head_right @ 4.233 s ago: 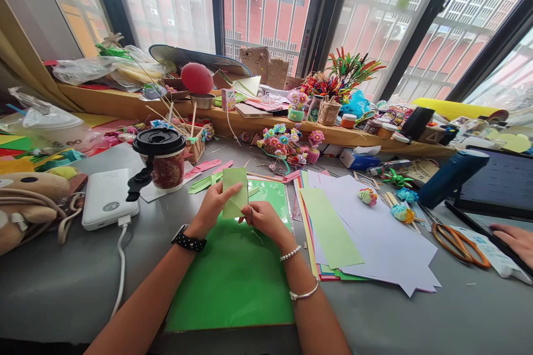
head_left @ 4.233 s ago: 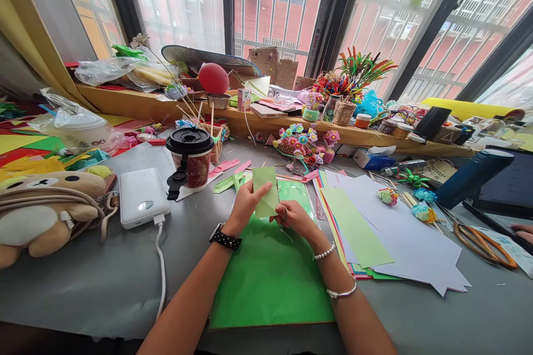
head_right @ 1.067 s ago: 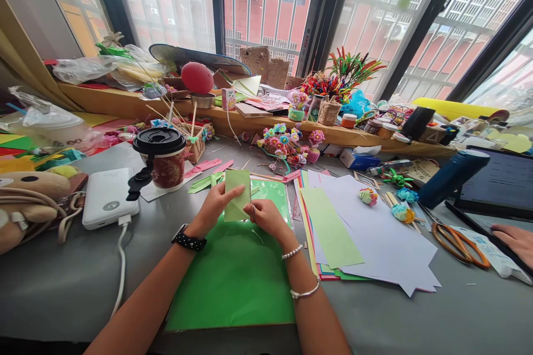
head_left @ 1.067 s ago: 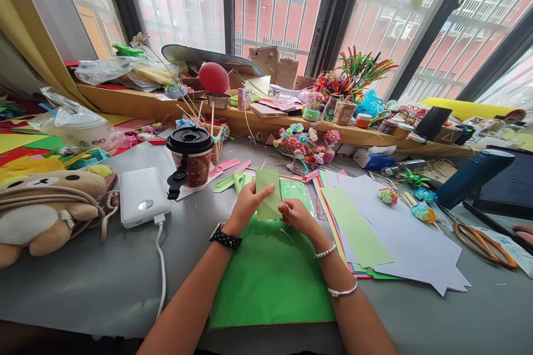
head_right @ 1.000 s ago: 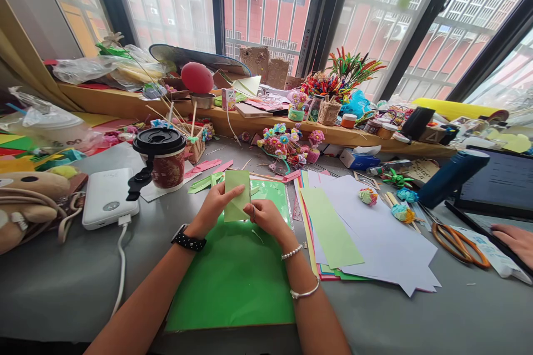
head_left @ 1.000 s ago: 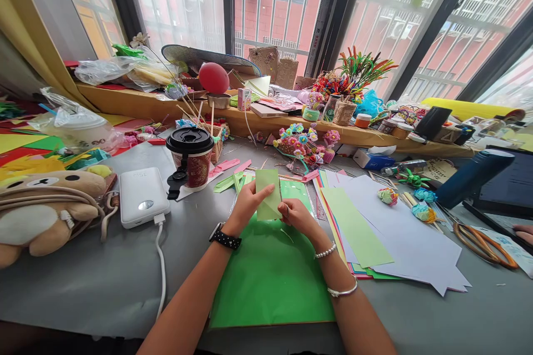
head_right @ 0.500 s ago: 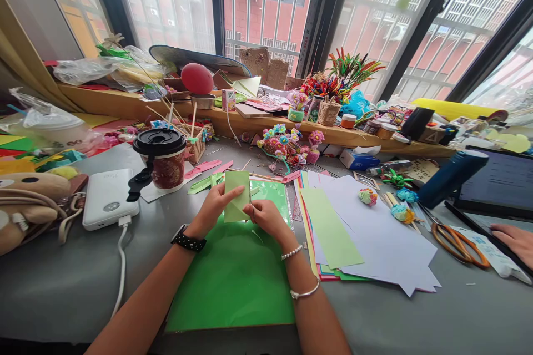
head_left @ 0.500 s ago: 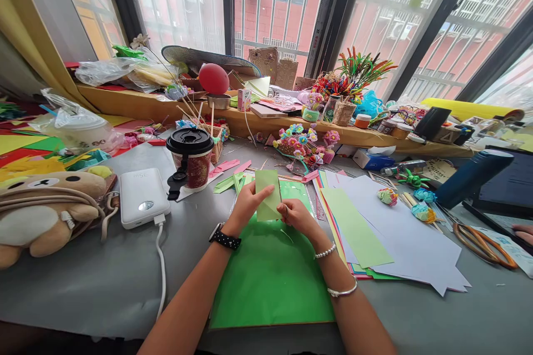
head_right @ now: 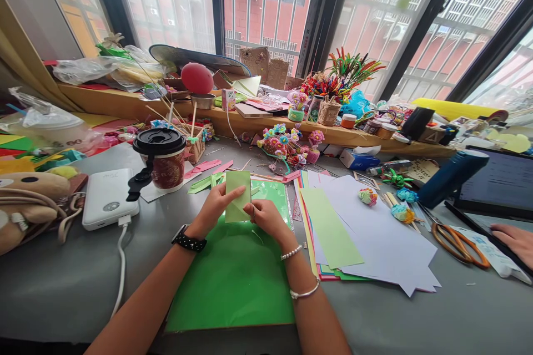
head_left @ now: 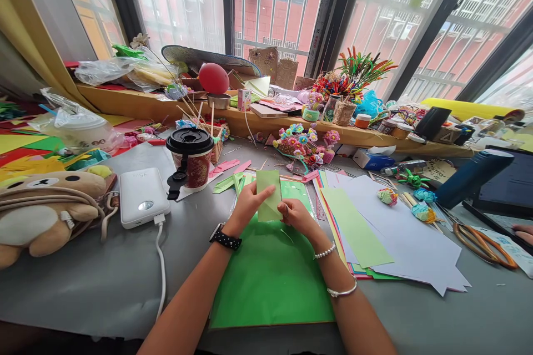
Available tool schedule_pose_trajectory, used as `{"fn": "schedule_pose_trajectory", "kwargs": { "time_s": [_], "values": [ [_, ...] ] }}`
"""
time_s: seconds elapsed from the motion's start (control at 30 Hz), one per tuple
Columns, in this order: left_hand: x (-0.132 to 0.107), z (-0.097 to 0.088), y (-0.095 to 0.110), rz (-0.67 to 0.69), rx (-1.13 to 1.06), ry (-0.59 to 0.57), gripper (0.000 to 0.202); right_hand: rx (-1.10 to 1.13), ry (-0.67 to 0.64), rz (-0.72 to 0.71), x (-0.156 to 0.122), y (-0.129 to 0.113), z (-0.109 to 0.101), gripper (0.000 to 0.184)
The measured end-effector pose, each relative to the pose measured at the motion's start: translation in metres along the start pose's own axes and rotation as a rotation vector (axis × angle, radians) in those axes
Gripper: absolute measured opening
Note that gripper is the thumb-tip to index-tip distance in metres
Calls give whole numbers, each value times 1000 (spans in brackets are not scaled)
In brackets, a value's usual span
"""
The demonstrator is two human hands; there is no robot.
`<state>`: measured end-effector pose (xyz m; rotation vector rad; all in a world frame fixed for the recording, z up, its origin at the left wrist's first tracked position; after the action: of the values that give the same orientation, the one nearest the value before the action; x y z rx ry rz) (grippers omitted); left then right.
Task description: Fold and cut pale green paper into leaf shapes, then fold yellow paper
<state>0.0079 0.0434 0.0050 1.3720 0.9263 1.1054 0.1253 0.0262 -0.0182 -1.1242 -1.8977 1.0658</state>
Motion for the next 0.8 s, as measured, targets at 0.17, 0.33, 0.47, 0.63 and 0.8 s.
{"fn": "schedule_pose_trajectory", "kwargs": {
  "time_s": [0.17,0.33,0.47,0.63,0.8],
  "values": [
    [-1,1,2,2,0,0,30,11,1,5,1,1,0,59],
    [-2,1,3,4,11,5,26,30,10,9,0,3,0,58],
    [-2,1,3,5,15,7,28,28,11,8,1,3,0,58],
    [-2,2,4,3,20,-5,28,19,4,27,1,1,1,61],
    [-2,1,4,3,28,-4,28,9,12,42,0,0,0,60]
  ]
}}
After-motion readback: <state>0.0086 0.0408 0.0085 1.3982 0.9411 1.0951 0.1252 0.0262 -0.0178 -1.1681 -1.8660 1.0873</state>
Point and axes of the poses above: each hand's wrist, its own x-axis towards the middle knuckle, its own z-axis out of the palm, y = z × x, the point moved 5 cm from there along x, towards the middle knuckle, and after that the axes turned 5 degrees about -y, right-handed, at the moved point
